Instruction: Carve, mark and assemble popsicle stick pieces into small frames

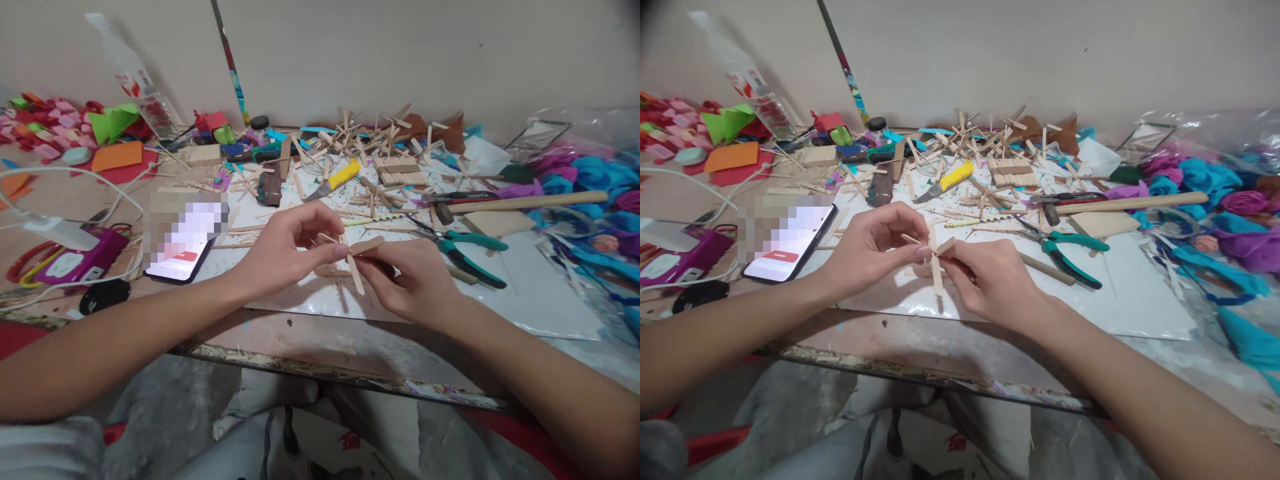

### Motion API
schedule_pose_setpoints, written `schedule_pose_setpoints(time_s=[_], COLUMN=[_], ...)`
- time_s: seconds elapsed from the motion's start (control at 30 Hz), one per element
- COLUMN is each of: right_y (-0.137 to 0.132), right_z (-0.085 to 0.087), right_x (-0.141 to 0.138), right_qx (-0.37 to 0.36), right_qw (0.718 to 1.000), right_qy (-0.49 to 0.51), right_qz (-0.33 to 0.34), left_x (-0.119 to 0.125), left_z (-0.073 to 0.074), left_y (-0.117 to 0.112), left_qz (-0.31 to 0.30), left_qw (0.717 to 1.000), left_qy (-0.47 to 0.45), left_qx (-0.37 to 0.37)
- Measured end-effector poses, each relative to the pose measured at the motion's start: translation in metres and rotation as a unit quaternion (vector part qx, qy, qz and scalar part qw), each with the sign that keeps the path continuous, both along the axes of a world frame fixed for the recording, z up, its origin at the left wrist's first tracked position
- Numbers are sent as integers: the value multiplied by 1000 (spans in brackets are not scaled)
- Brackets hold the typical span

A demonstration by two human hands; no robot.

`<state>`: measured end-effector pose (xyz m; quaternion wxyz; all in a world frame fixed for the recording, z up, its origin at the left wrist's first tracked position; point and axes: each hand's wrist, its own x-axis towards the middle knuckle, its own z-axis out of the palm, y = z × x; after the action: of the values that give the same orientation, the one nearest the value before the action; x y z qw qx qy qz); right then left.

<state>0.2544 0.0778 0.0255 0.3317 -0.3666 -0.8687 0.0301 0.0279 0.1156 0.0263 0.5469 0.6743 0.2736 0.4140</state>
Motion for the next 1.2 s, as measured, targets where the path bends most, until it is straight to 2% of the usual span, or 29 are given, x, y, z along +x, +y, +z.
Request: schedule_pose_setpoints(time_s=[0.13,0.3,0.43,0.57,0.7,0.9,1.07,1.2], right_y=[-2,-2,1,1,0,-2,-3,-3], right_z=[-1,1,4,3,3,5,4,6], right_x=[2,3,2,3,4,3,2,3], right_qx=[66,154,189,177,159,133,161,169], right_qw=[998,986,981,984,986,989,984,982], right_qy=[-8,-58,-39,-5,9,-21,6,-9], right_qz=[-16,-16,0,23,45,63,72,80], left_x=[-1,-2,-4,-6,-10,-10,-8,-7], left_z=[3,2,1,4,5,0,1,-1], left_y=[2,3,11,17,21,23,21,19], left_qz=[-13,-42,-105,-153,-163,-156,-181,-197], left_qw=[999,998,993,987,983,983,975,974], left_qy=[24,-11,-34,-40,-20,-19,-57,-68], left_qx=[31,42,41,-27,-83,-94,-118,-86])
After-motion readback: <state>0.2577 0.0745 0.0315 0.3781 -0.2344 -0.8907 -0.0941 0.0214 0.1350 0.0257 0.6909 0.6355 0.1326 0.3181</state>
